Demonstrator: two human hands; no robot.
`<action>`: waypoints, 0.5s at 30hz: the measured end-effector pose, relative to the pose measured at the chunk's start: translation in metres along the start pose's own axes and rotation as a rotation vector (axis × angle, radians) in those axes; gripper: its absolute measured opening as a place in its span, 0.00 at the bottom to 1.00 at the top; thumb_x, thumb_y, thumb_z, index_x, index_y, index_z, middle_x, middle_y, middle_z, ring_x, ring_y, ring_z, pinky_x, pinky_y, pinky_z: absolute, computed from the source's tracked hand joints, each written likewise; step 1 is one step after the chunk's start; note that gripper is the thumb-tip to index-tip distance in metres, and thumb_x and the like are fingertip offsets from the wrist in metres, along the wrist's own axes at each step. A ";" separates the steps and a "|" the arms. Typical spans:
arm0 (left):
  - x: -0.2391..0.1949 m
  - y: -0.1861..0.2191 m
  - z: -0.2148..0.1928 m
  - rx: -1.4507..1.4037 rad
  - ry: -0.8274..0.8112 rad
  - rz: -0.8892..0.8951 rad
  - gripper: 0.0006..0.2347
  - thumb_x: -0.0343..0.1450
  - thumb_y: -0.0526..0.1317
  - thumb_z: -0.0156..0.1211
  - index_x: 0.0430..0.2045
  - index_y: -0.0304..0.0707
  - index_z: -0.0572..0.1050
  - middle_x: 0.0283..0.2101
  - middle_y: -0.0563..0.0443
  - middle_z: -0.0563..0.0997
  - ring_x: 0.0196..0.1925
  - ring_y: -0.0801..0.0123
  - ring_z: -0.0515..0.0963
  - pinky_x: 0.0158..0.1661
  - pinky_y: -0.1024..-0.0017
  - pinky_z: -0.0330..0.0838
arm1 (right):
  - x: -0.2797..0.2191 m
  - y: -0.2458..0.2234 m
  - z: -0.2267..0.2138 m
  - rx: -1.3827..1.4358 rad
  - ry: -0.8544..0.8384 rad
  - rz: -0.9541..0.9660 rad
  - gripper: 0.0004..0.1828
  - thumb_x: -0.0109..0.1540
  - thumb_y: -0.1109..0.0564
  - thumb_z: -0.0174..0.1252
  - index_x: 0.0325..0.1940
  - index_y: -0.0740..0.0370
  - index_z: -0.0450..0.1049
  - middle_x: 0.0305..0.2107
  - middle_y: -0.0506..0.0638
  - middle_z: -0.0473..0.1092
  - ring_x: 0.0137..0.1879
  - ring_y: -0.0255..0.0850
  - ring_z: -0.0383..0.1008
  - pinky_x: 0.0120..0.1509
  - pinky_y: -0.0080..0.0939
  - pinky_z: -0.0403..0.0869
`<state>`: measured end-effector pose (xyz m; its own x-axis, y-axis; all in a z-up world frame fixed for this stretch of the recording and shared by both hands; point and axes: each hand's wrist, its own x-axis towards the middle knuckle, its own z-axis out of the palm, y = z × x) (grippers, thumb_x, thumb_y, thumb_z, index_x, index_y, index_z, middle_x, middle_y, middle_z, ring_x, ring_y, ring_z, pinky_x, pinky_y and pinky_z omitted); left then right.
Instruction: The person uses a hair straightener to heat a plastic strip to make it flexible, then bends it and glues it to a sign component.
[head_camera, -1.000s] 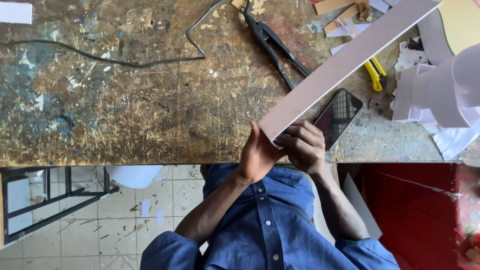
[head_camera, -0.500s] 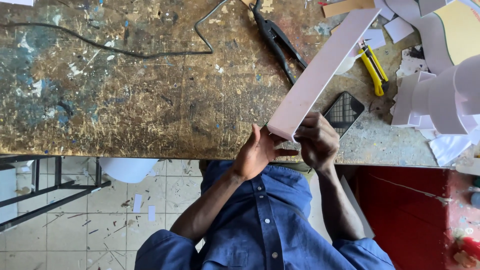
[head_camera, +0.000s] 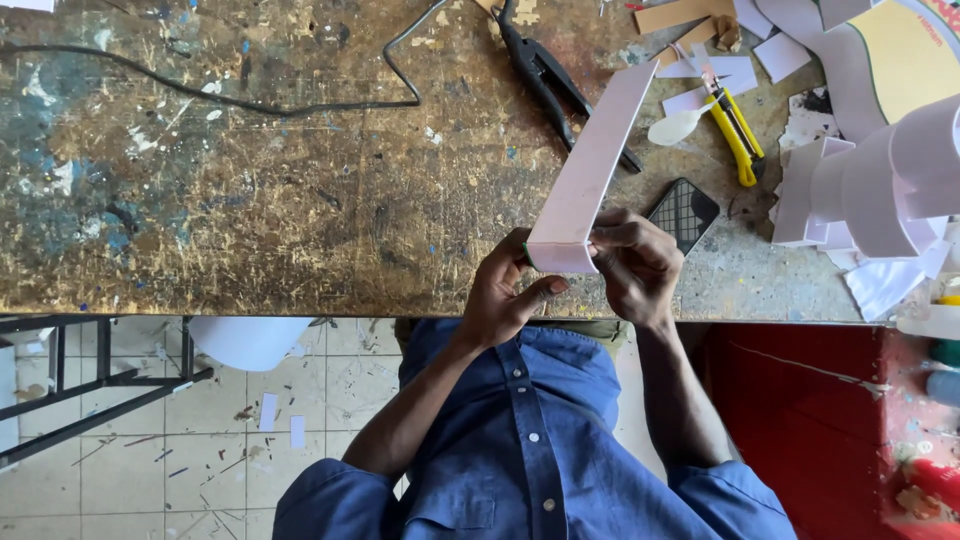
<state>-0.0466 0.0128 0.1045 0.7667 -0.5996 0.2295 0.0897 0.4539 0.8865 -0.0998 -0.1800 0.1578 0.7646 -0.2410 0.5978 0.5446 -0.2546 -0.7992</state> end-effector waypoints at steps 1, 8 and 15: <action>0.001 0.000 -0.002 0.003 0.009 0.019 0.23 0.76 0.37 0.77 0.66 0.35 0.76 0.55 0.44 0.84 0.63 0.62 0.83 0.67 0.53 0.77 | 0.001 -0.002 0.001 0.000 -0.004 0.006 0.04 0.70 0.68 0.68 0.40 0.73 0.83 0.32 0.66 0.79 0.38 0.50 0.78 0.44 0.50 0.75; 0.002 0.009 -0.011 0.012 -0.012 -0.003 0.25 0.76 0.48 0.78 0.64 0.32 0.78 0.55 0.39 0.84 0.62 0.57 0.85 0.67 0.51 0.77 | 0.005 -0.006 0.006 0.004 -0.019 0.006 0.05 0.70 0.68 0.68 0.40 0.73 0.83 0.32 0.66 0.79 0.38 0.49 0.78 0.43 0.50 0.75; 0.010 -0.005 -0.020 -0.269 -0.047 -0.304 0.37 0.86 0.70 0.35 0.68 0.36 0.80 0.65 0.42 0.85 0.69 0.61 0.81 0.73 0.53 0.68 | -0.004 0.002 0.006 0.017 -0.093 -0.004 0.05 0.65 0.68 0.72 0.35 0.73 0.84 0.29 0.67 0.79 0.34 0.58 0.80 0.42 0.54 0.78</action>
<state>-0.0269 0.0178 0.0939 0.6500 -0.7599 -0.0032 0.4755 0.4033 0.7818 -0.1000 -0.1739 0.1531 0.7909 -0.1515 0.5929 0.5527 -0.2388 -0.7984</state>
